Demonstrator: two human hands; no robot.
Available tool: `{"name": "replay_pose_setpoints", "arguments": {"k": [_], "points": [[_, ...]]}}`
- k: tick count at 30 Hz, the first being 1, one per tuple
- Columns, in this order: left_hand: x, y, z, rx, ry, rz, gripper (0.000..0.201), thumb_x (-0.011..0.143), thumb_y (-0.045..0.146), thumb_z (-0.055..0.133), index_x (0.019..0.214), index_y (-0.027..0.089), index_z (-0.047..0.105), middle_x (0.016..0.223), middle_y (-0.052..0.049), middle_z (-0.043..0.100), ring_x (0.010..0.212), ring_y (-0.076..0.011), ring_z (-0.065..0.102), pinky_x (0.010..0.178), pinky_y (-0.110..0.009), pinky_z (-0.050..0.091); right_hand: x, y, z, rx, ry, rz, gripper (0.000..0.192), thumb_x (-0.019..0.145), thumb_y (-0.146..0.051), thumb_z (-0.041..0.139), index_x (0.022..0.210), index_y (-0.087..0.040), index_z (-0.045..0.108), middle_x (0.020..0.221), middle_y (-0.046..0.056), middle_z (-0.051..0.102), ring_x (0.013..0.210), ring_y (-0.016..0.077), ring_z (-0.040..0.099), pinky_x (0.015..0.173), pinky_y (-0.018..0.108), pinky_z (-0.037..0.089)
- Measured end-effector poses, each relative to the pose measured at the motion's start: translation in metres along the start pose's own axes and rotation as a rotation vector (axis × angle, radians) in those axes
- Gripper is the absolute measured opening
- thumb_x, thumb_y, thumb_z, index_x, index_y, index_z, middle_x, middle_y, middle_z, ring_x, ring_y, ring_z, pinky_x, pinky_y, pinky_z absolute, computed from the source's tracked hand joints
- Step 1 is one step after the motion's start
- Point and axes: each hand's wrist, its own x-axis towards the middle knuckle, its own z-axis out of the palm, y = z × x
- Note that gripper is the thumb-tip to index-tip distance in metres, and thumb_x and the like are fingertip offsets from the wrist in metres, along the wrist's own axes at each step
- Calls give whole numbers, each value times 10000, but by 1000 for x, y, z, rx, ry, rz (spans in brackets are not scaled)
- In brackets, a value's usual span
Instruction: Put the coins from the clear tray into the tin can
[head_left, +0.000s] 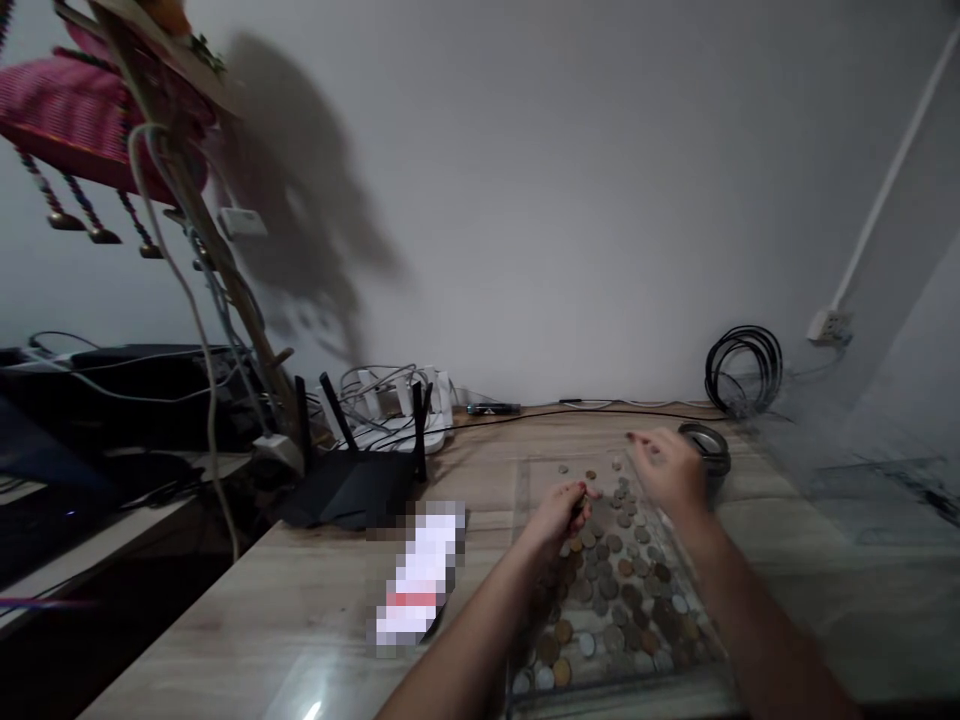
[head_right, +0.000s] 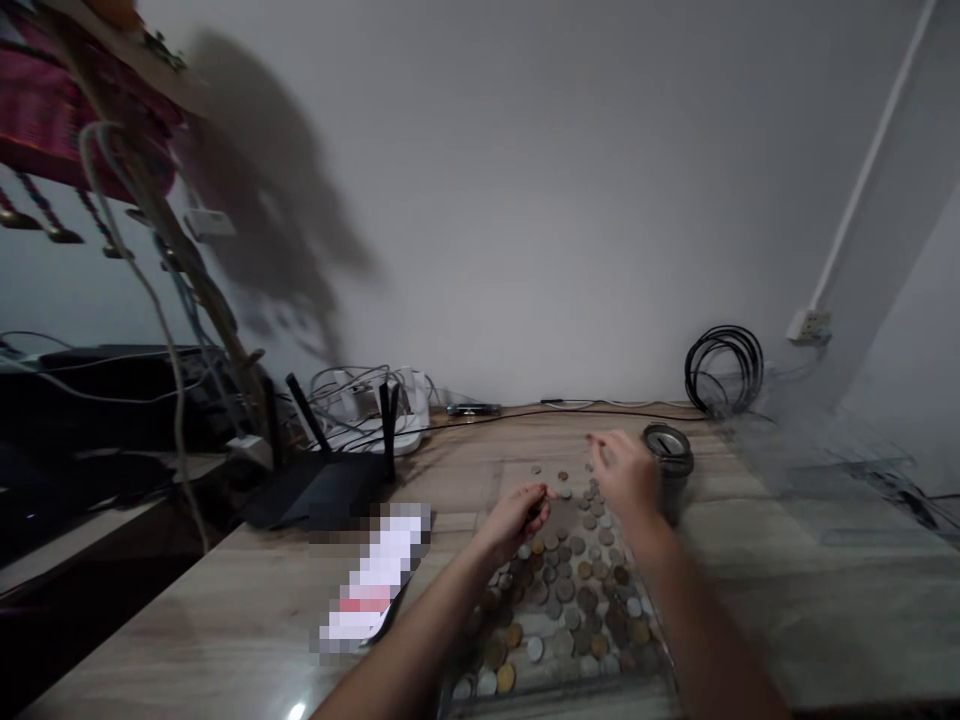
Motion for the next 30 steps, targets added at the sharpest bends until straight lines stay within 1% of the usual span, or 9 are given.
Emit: {"name": "replay_pose_setpoints", "arguments": {"k": [3,7,10,14,17,22,24,27,30], "points": [[3,0,-4,-64,79,5,214,695,282,487,825,138,577,549,33,516,358,-31,306,369,-186,114,18,31,-32,-239,178,119,287,792,-316,459,825,-161,698,775,88,658,658,167,551,630,272,391],[7,-3,-5,-110,75,-30,242,652,187,500,878,124,559,666,-25,603,403,-45,407,354,-176,141,26,67,-53,-533,19,387,250,710,-346,519,776,-216,722,734,92,644,602,182,526,523,279,312],[7,-4,-4,-117,48,-34,251,662,183,560,908,136,544,738,-50,639,410,-43,431,351,-166,151,23,75,-56,-563,-66,441,221,678,-350,544,741,-245,728,722,88,639,577,174,507,507,277,285],[4,-1,-3,-70,79,-2,185,676,278,631,772,135,566,744,-51,655,377,-19,371,349,-177,115,20,58,-52,-515,39,306,262,733,-379,518,774,-219,722,748,97,648,694,207,533,569,292,335],[2,1,-3,14,131,16,295,673,414,645,702,130,570,677,-35,648,338,-8,297,355,-197,83,14,30,-35,-315,100,117,291,801,-344,458,807,-183,701,802,88,663,793,204,544,675,296,381],[1,1,-2,76,119,28,418,699,552,580,637,139,554,440,41,491,296,-11,212,364,-207,77,-16,-16,19,173,-462,-10,229,789,-314,515,868,-186,688,794,48,663,677,144,558,654,257,420],[0,0,-1,76,104,28,430,690,568,584,613,147,532,389,65,418,292,-14,208,365,-206,76,-26,-24,36,257,-543,1,218,781,-293,523,882,-190,686,795,47,662,686,145,565,646,255,429],[0,0,-1,62,44,22,420,688,567,588,693,147,565,397,69,424,289,-16,216,355,-200,64,-28,-24,40,309,-512,71,209,771,-271,518,866,-176,678,743,43,665,657,145,570,618,251,437],[0,2,-2,-46,-5,-37,384,749,520,540,801,144,592,437,68,443,287,-9,184,337,-184,49,-11,-9,14,198,-318,72,217,764,-274,506,864,-176,672,775,50,673,656,148,572,643,262,439]]}}
